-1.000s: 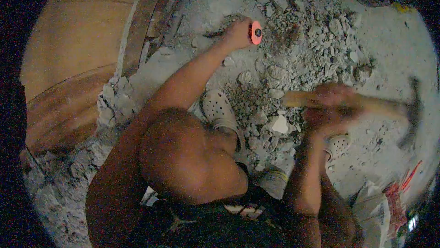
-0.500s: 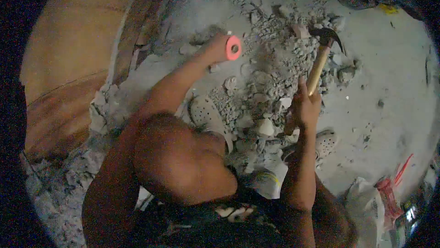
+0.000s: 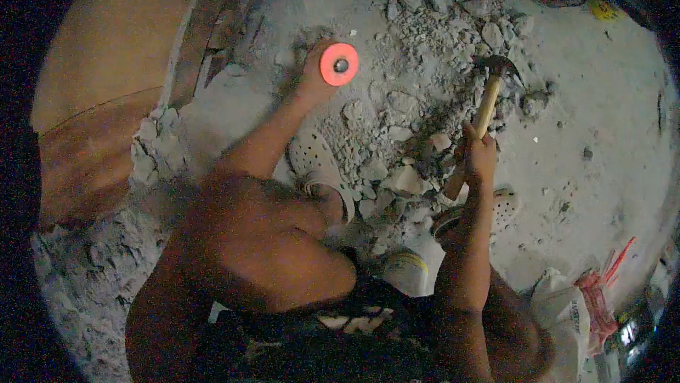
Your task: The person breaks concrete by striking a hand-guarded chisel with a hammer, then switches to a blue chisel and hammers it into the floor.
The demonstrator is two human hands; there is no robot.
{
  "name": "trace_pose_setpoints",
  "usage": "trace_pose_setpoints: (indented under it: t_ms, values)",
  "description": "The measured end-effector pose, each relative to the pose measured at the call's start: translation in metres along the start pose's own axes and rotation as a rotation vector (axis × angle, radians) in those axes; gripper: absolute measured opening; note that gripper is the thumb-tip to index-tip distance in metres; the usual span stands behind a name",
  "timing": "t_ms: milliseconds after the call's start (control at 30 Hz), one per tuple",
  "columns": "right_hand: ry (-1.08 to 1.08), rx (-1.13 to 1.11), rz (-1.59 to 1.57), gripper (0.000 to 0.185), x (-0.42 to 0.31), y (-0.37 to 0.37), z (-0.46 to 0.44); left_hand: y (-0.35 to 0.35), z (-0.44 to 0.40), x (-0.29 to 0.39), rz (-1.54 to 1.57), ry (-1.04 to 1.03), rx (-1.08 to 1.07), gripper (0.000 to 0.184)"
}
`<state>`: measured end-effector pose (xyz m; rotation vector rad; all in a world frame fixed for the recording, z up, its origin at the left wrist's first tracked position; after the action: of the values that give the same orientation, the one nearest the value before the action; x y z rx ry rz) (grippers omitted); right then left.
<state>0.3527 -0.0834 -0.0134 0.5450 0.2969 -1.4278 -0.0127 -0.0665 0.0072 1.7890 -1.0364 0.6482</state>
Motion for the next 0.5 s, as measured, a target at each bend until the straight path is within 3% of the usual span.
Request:
trace_pose_setpoints:
  t_ms: [33,100,267,367,467,500]
  values:
    - [0.024,-0.023,-0.013,0.03,-0.001,0.001,-0.001,-0.006,0.015,-0.004,0.001,-0.001,0.006,0.033]
    - [0.019,-0.048,-0.052,0.029,-0.001,0.001,0.0,-0.029,0.047,0.003,-0.198,-0.234,-0.255,0.037]
    - [-0.006,-0.029,-0.089,0.027,0.007,-0.007,-0.002,-0.063,0.077,0.067,0.036,-0.397,-0.642,0.034]
    - [-0.024,-0.004,-0.013,0.023,0.009,-0.006,-0.002,-0.048,0.054,0.092,0.074,-0.45,-0.494,0.037]
    - [-0.014,-0.066,-0.083,0.021,0.005,-0.009,-0.002,-0.035,0.031,0.052,-0.078,-0.489,-0.565,0.039]
    - [-0.022,-0.058,-0.072,0.021,0.003,-0.01,-0.001,-0.029,0.031,0.022,-0.059,-0.377,-0.454,0.037]
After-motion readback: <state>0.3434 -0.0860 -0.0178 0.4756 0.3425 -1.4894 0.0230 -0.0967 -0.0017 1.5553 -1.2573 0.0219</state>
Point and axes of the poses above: each hand's wrist, its own z-axis away from the middle knuckle, its own y-axis out of the back of the hand, x = y × z, the point moved 3 cm from there along -z, towards the middle knuckle, and after that the axes turned 13 degrees about -y, right-handed, at the moved point
